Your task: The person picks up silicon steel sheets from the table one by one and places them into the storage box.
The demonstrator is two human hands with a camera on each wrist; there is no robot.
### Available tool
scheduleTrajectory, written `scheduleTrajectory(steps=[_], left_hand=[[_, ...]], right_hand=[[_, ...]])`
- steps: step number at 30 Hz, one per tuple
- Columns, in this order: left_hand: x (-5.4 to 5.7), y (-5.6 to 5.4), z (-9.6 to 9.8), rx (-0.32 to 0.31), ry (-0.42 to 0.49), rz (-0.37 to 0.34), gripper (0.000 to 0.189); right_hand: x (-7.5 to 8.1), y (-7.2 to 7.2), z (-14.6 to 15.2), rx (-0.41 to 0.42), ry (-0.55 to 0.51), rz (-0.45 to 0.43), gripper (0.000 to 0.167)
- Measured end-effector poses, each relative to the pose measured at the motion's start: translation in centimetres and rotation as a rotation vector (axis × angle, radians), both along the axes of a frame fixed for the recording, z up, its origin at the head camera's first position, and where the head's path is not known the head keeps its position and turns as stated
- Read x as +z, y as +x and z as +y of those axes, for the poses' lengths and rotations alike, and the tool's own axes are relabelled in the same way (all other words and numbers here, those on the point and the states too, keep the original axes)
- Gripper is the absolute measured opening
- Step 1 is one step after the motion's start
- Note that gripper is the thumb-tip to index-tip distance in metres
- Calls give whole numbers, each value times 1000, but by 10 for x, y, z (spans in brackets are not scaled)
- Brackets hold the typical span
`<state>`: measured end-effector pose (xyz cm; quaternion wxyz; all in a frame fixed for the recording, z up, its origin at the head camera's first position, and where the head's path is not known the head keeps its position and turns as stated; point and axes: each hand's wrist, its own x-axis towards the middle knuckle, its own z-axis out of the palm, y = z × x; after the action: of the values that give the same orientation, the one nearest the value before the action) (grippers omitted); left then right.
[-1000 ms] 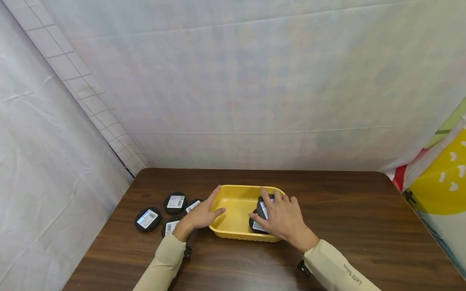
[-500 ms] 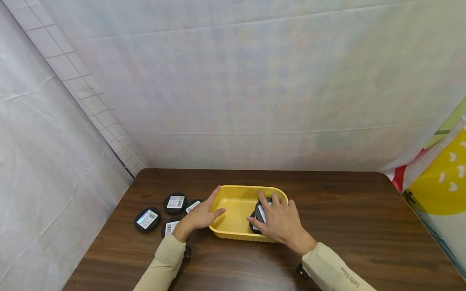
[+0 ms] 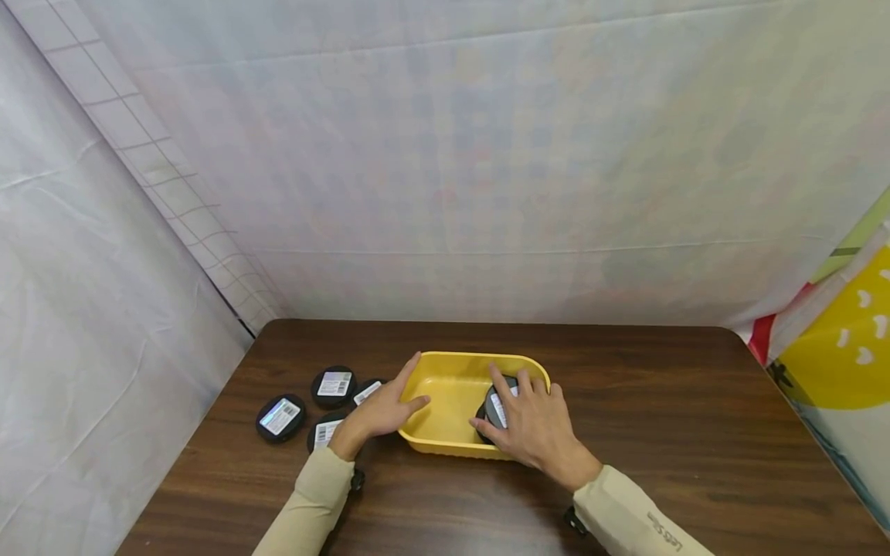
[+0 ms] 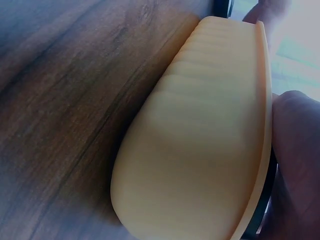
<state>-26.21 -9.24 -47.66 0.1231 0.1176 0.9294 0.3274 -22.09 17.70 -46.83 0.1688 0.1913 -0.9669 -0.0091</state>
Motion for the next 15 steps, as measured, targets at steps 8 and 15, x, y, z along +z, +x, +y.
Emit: scheduleTrajectory(steps=[8,15], left_hand=[[1,0,0,-8,6,8,78],[2,1,0,1,7,-5,78]], right_hand=[[0,2,0,8,12,11,90],[-1,3,0,18,35,15,90]])
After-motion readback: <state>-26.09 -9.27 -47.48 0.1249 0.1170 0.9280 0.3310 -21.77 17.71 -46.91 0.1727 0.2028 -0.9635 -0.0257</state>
